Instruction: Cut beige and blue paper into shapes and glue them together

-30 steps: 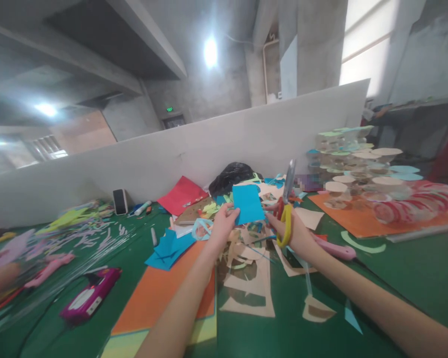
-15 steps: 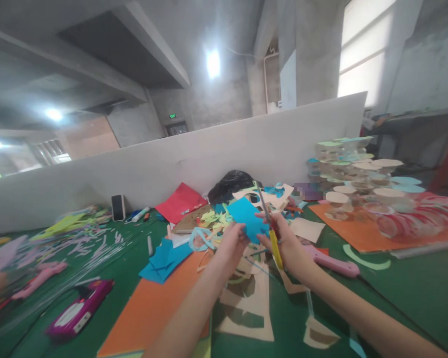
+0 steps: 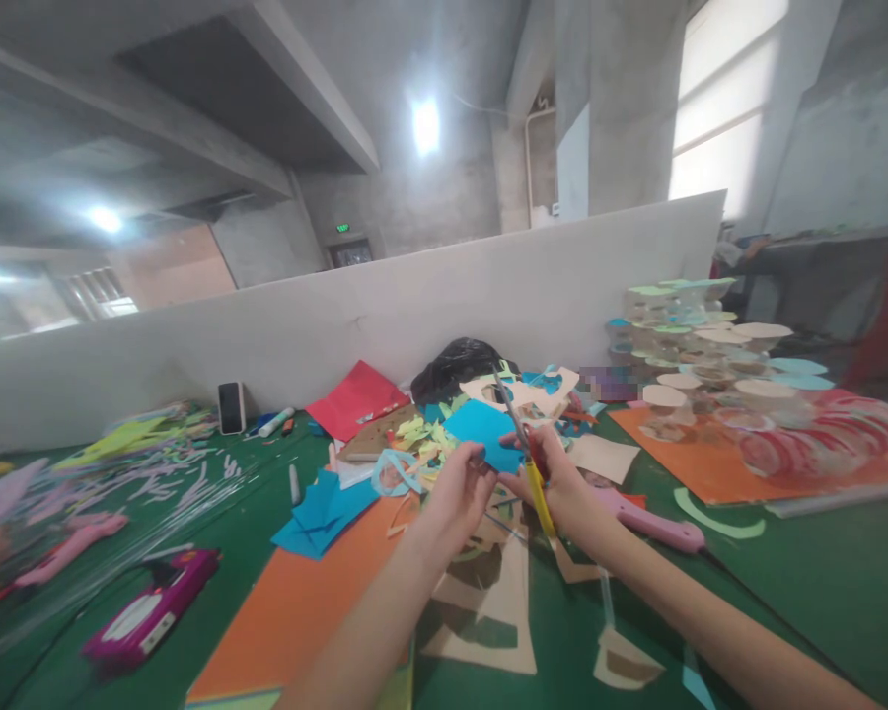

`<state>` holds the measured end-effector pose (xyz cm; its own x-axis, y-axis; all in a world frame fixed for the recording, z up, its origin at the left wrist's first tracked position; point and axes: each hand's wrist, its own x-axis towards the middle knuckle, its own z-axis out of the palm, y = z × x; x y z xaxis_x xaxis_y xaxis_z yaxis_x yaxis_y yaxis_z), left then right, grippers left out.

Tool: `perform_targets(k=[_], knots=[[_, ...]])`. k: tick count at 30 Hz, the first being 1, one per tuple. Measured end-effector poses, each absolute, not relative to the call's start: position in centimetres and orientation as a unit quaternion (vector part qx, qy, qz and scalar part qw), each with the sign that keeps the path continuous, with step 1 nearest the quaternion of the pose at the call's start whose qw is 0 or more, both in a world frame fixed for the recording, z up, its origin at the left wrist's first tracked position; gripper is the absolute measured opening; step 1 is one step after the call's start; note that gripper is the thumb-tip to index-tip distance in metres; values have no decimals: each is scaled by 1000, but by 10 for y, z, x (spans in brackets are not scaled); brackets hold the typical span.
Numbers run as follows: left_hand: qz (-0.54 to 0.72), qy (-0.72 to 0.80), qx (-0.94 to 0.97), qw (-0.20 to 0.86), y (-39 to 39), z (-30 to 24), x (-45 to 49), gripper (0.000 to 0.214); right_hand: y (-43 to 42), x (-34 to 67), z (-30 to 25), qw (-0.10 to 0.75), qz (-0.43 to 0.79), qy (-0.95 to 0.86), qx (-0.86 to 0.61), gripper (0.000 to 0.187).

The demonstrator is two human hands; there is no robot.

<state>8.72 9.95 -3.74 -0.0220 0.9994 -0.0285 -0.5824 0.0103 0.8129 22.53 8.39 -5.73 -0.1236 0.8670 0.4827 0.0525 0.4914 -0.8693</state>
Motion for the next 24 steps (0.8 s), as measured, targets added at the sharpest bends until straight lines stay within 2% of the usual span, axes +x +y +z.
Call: perform_targets(k=[4, 8, 11, 17, 24], knots=[[621, 309, 308, 651, 98, -35, 88, 12, 78, 222, -52, 573, 367, -657, -324, 42], [598, 301, 331, 665, 93, -33, 89, 3, 88, 227, -60, 590, 369, -635, -335, 31], [583, 302, 344, 671, 91, -35, 90, 8, 98, 232, -68, 604, 346, -635, -334, 26], [564, 296, 341, 691, 90, -41, 93, 10, 100, 232, -70, 598, 336, -631, -362, 32], [612, 325, 298, 656, 90, -42, 97, 10, 95, 228, -66, 597, 368, -617, -358, 34]])
